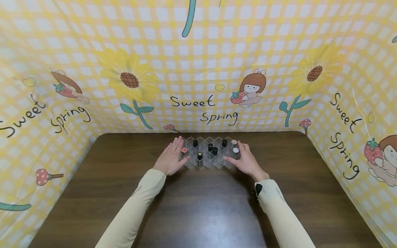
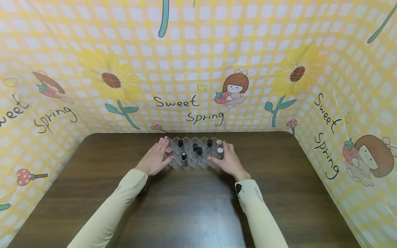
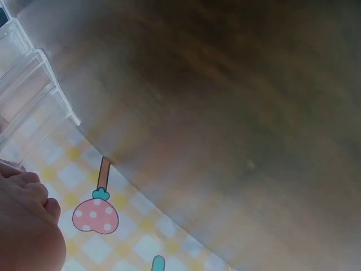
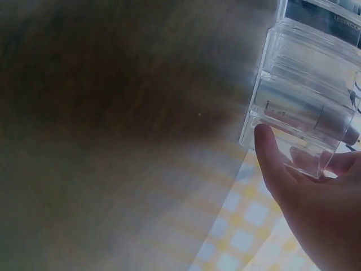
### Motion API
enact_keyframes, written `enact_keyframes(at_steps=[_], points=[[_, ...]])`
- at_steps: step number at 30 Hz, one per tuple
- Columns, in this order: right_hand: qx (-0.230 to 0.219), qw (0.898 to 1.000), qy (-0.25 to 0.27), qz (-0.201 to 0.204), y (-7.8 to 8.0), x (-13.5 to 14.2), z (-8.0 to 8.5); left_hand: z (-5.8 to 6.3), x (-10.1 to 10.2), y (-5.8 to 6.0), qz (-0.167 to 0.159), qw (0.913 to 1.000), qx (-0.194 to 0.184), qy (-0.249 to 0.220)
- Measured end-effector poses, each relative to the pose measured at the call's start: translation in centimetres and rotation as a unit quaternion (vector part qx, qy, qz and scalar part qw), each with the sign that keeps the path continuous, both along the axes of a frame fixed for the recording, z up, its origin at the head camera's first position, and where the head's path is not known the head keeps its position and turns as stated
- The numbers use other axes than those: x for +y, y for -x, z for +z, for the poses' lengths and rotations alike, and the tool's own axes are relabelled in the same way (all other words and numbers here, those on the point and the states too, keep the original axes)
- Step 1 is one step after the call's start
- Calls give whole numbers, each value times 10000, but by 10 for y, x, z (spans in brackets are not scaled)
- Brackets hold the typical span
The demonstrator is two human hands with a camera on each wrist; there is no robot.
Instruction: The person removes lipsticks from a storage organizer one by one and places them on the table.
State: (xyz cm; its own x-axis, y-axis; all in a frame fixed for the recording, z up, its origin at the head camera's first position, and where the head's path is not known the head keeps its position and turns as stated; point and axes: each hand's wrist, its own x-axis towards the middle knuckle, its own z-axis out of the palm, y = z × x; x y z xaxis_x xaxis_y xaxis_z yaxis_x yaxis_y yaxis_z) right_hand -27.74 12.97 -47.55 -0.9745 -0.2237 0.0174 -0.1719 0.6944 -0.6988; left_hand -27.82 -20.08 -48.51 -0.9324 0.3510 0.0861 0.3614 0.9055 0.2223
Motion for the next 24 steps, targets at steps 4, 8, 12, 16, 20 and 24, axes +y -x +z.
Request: enact_keyframes(at_steps=[4, 8, 12, 16, 20, 24], points=[[65, 9998, 197, 30, -1, 4, 0, -1, 0, 1, -7, 9999, -66, 81], [297, 9986, 433, -77, -1, 8, 0, 0, 1, 0, -9, 9999, -109, 64], [680, 9950, 651, -319, 0, 11, 1, 1, 2, 1, -11, 9999, -111, 54], [959, 9918, 740, -396, -1, 13, 2, 1, 1, 1, 3, 9999, -109, 99], [1038, 9915, 701, -351, 0, 14, 1, 2, 1, 0, 5, 9999, -98, 119], [1031, 9911, 754, -367, -1, 12, -1, 3, 0, 0, 3, 9999, -69, 145]])
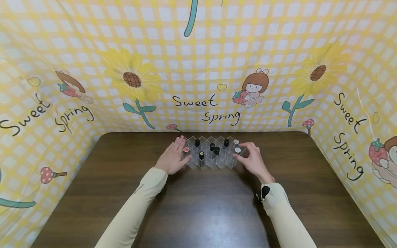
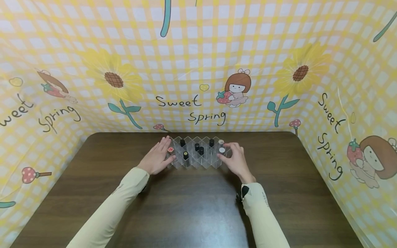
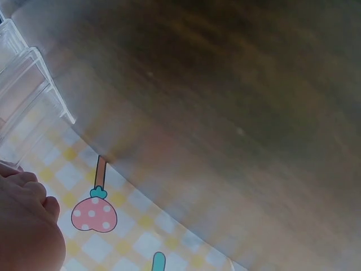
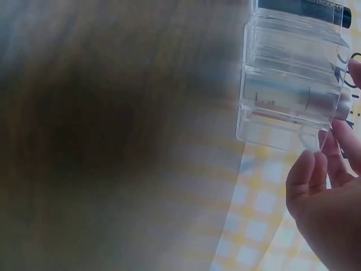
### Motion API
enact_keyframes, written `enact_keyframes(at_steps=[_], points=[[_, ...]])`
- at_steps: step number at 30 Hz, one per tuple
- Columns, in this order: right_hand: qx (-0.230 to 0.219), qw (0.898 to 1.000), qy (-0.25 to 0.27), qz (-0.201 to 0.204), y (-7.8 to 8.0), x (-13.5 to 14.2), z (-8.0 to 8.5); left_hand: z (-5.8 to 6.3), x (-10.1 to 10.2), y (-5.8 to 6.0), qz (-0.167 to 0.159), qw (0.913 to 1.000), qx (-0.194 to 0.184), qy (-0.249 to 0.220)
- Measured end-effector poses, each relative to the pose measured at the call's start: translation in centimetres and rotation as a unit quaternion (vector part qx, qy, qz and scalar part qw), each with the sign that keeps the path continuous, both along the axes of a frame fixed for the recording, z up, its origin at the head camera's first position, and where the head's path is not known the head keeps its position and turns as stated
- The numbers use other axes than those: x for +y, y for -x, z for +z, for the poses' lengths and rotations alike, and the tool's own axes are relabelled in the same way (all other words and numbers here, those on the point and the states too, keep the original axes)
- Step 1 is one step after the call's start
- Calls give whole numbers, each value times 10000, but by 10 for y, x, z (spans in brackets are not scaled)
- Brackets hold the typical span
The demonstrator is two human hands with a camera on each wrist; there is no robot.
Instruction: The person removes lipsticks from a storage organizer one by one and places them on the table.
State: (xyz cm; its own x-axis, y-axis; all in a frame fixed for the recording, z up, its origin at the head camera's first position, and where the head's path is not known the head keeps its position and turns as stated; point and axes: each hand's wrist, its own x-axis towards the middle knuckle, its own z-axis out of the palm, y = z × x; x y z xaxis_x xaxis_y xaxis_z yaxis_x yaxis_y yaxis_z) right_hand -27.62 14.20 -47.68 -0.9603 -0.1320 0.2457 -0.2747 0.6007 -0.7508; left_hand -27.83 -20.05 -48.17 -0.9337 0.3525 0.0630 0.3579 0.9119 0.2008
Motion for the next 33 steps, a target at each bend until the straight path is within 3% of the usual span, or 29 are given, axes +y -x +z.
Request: enact_keyframes(at_steps=[10, 33], points=[[44, 9999, 125, -54, -3, -3, -5, 0, 1, -2, -8, 9999, -98, -35], [23, 9995, 43, -302, -3, -7, 4, 6, 1, -3, -15, 9999, -159, 27]])
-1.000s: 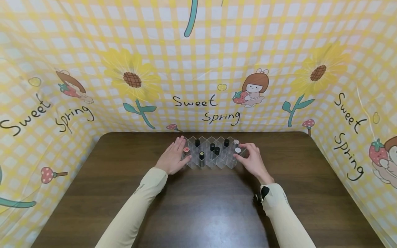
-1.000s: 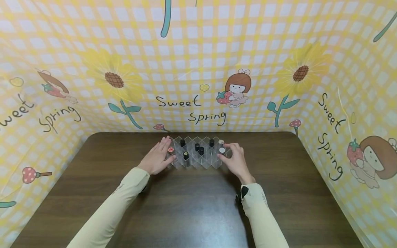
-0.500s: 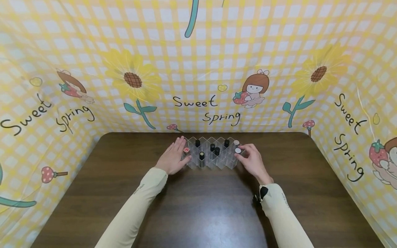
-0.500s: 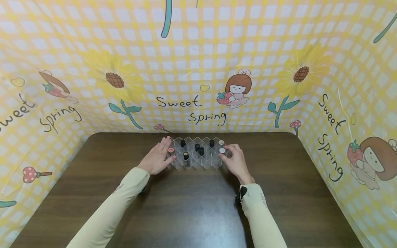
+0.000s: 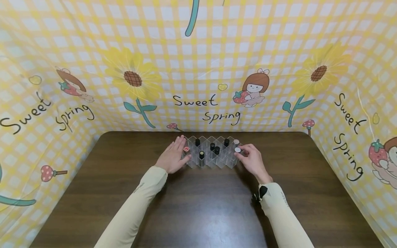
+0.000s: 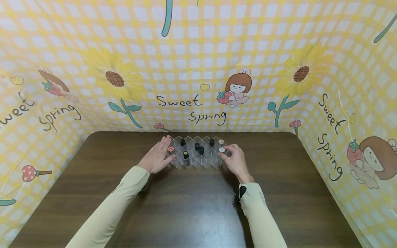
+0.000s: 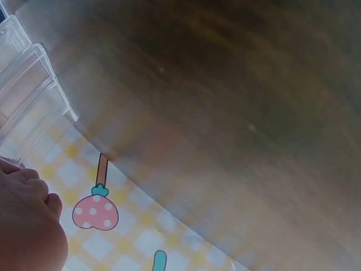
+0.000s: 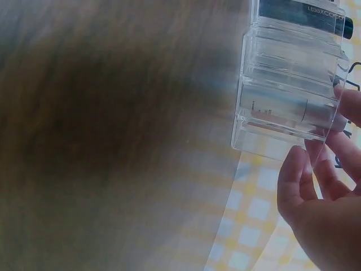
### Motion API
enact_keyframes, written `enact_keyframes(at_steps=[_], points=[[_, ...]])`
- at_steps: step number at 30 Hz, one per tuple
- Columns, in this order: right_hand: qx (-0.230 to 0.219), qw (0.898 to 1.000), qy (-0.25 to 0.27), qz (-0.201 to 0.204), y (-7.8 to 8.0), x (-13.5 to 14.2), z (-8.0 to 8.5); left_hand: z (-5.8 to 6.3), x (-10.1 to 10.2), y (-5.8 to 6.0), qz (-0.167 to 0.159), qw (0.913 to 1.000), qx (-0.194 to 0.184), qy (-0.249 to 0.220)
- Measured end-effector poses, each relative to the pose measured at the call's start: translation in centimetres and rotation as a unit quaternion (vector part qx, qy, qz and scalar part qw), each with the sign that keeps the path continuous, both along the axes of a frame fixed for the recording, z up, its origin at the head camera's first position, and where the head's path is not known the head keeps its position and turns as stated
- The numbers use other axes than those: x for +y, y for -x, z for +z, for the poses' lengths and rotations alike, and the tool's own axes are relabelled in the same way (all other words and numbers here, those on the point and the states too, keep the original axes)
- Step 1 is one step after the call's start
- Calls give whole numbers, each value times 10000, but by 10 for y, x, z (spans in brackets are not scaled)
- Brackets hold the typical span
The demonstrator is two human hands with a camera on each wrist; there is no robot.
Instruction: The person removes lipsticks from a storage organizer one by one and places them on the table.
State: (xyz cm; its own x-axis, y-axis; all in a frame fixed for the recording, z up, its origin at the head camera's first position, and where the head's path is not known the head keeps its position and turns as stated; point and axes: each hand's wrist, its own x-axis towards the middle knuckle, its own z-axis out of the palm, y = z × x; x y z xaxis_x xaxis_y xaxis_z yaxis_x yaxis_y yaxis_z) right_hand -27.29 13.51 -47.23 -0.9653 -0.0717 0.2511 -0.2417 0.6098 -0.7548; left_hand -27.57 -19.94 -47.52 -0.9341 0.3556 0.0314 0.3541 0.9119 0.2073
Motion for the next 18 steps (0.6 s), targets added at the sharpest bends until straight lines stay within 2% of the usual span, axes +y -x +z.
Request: enact_keyframes(at_steps=[9, 18], points=[[133, 9998, -138, 73, 0, 1, -1, 0, 0, 0, 29, 10000, -35, 50], [-75, 9999, 29, 137, -1, 2, 1, -1, -1, 1, 22, 10000, -54, 25]])
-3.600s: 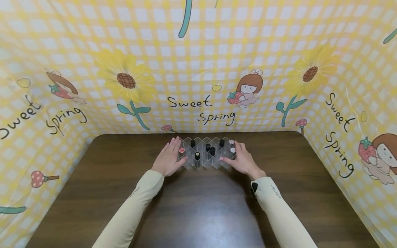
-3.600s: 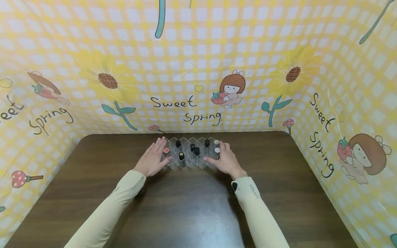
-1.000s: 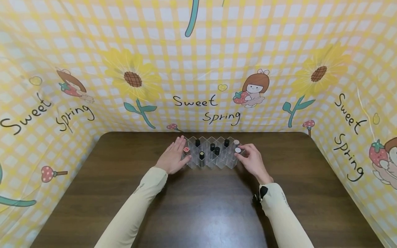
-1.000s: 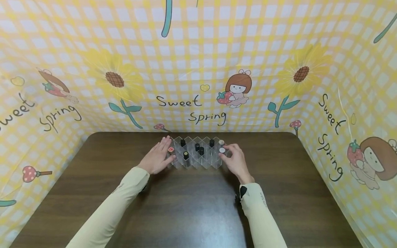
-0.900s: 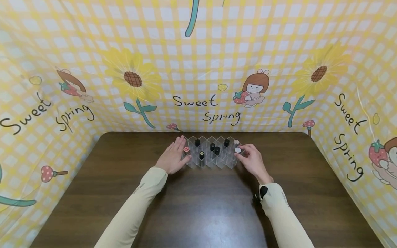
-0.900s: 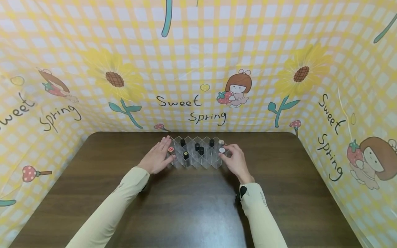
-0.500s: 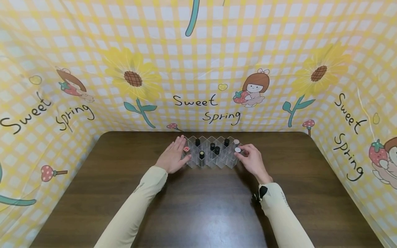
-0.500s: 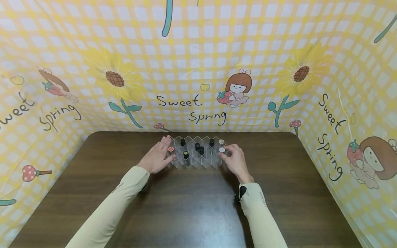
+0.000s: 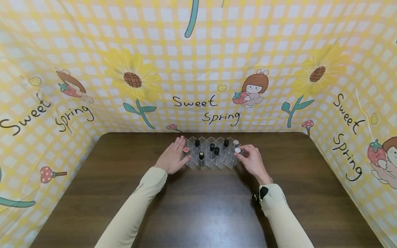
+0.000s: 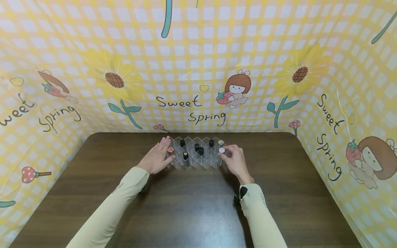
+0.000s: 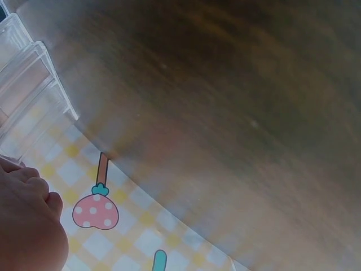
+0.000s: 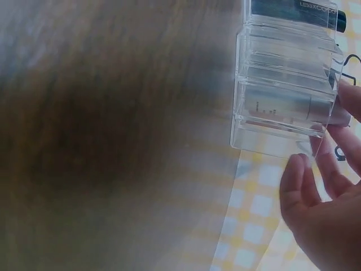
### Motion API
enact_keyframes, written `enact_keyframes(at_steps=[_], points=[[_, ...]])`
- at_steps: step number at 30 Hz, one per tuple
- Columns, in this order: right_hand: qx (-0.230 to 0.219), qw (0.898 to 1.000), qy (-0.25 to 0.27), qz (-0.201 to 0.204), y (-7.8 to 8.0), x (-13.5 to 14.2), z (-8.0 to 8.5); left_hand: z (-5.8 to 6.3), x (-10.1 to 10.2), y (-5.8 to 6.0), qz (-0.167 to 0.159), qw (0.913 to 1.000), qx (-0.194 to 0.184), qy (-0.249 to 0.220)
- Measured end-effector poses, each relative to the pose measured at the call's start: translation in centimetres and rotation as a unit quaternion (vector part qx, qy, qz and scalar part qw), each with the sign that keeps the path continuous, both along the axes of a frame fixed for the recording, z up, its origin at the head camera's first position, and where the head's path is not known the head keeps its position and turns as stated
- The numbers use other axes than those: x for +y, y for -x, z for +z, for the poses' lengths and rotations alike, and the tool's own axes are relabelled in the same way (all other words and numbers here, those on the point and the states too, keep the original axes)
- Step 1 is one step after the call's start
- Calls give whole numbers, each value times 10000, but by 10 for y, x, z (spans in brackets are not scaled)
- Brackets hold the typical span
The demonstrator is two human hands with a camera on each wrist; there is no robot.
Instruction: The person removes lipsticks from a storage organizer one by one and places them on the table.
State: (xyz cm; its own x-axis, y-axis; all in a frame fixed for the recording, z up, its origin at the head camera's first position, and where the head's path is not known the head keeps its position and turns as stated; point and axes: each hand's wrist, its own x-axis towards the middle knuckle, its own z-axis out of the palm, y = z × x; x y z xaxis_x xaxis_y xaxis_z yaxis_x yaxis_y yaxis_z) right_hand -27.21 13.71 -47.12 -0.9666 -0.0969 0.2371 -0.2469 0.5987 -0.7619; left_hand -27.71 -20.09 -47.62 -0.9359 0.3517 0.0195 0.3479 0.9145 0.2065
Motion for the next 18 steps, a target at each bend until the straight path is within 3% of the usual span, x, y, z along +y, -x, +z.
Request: enact_keyframes(at_steps=[12, 18], points=[[-130, 9989, 437, -68, -2, -1, 2, 0, 0, 0, -27, 10000, 13, -5], [-103, 9991, 390, -117, -3, -3, 2, -3, -1, 2, -42, 10000, 42, -5]])
